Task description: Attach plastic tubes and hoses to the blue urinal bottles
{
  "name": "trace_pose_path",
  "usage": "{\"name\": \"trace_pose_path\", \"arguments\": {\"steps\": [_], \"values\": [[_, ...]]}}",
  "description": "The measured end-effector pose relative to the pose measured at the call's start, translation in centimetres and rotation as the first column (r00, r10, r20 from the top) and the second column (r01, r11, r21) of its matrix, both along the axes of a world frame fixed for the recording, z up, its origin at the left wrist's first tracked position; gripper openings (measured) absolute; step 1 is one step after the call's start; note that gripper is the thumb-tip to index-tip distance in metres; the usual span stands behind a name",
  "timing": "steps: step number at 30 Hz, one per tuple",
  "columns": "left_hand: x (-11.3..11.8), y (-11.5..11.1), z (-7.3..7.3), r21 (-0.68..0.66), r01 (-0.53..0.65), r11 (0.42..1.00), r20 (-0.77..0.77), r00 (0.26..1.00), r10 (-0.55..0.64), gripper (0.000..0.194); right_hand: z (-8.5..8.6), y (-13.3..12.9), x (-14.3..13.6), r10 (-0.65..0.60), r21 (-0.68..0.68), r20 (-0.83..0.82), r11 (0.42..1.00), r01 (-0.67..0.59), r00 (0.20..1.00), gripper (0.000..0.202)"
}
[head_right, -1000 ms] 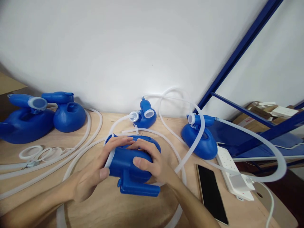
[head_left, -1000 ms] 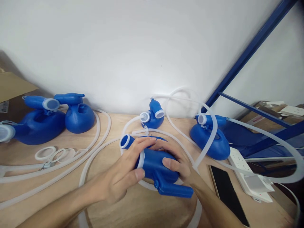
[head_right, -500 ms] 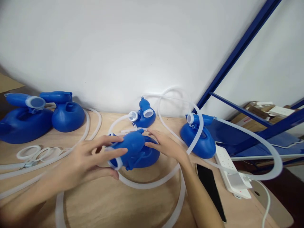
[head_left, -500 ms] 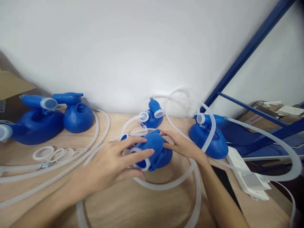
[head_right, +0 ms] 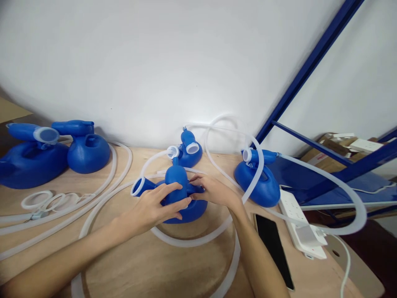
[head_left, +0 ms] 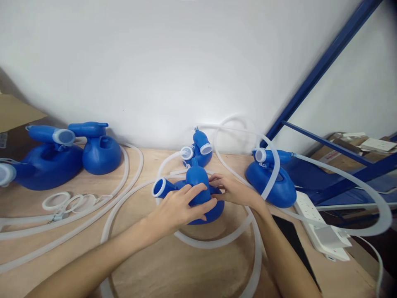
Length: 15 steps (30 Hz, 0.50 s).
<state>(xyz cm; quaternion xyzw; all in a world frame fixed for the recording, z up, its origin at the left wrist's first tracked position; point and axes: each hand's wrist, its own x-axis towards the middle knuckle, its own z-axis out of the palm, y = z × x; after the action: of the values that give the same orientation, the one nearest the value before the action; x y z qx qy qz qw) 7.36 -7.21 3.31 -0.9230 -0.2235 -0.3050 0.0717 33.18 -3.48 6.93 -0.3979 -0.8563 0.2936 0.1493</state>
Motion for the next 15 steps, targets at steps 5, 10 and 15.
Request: {"name": "trace_pose_path", "arguments": {"steps": [5,10,15], "values": [[-3.9,-0.3,4.6,-0.221,0.076,0.972,0.074,0.995,-0.061,0.052,-1.2,1.1,2.6,-0.016,-0.071,-0.015,0.997,0.015,1.000,0.050],[-7.9,1.8,6.2,-0.294,-0.108,0.950,-0.047,0.994,0.098,0.058,-6.2,3.2,4.7,-0.474,0.132,0.195,0.880,0.455,0.859,0.064],[-9.1,4.3,4.5,-0.494,-0.195,0.847,-0.334,0.942,0.023,0.055,-8.3,4.6,4.6,-0.519,0.170,0.152,0.852,0.495,0.841,0.038]]}}
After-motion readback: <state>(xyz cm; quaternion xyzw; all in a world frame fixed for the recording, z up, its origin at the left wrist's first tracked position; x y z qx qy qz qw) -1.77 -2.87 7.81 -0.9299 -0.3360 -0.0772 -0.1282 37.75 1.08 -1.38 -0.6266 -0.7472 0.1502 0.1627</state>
